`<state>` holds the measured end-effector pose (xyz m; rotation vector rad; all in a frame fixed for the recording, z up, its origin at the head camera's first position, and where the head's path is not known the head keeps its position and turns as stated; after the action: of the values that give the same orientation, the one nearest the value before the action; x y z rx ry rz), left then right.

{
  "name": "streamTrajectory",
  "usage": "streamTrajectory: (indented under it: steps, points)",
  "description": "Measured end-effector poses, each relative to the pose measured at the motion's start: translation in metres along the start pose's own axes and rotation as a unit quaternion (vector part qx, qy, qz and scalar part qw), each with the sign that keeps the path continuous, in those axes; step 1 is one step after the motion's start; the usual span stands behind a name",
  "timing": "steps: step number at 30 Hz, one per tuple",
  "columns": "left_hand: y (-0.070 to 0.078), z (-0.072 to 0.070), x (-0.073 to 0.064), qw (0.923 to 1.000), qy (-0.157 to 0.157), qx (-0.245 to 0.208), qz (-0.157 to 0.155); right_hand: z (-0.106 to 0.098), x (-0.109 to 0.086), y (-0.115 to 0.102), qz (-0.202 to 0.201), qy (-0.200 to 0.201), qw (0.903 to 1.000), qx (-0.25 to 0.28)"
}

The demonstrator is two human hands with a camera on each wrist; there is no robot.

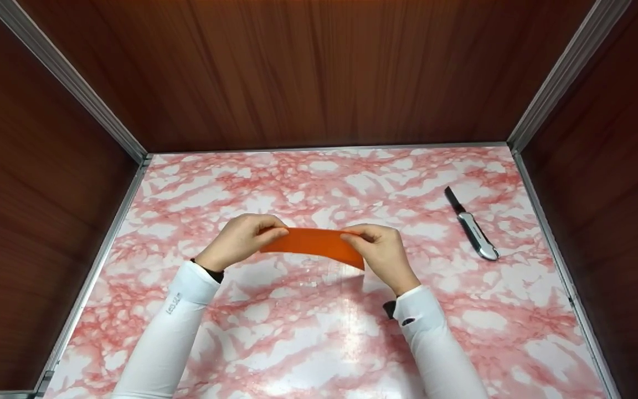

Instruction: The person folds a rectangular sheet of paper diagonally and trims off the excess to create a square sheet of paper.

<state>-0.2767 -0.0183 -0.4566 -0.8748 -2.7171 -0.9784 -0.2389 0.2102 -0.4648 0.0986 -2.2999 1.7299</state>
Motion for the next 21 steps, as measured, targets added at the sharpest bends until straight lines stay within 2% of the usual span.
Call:
streamTrajectory:
  steps: [3,8,18,21]
  points:
    - [-0.003,-0.002,-0.001,0.9999,0.001,0.0,-0.01,-0.004,0.001,0.001,-0.003,0.01,1.0,0.0]
    - [-0.004,-0.003,-0.002,0.9999,-0.001,-0.003,-0.011,-0.004,0.0,0.0,-0.012,-0.001,0.9999,-0.003]
    - [-0.011,-0.01,-0.005,0.9989,0.011,-0.029,-0.034,-0.012,0.001,0.003,0.006,0.013,0.9999,-0.007]
    - [-0.014,-0.01,-0.006,0.9981,0.011,-0.041,-0.045,-0.013,0.001,0.002,0.0,0.014,0.9999,-0.009]
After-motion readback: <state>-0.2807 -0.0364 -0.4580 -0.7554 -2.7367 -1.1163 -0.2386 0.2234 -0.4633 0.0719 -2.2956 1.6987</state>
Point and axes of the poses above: each hand's wrist, its own x-axis towards the middle knuckle, its own z-axis out of the palm, y = z × x, the point moved 10 cm from there along x, towards the middle knuckle, and after that the axes turned 10 degrees about y, right-handed, at the moved point
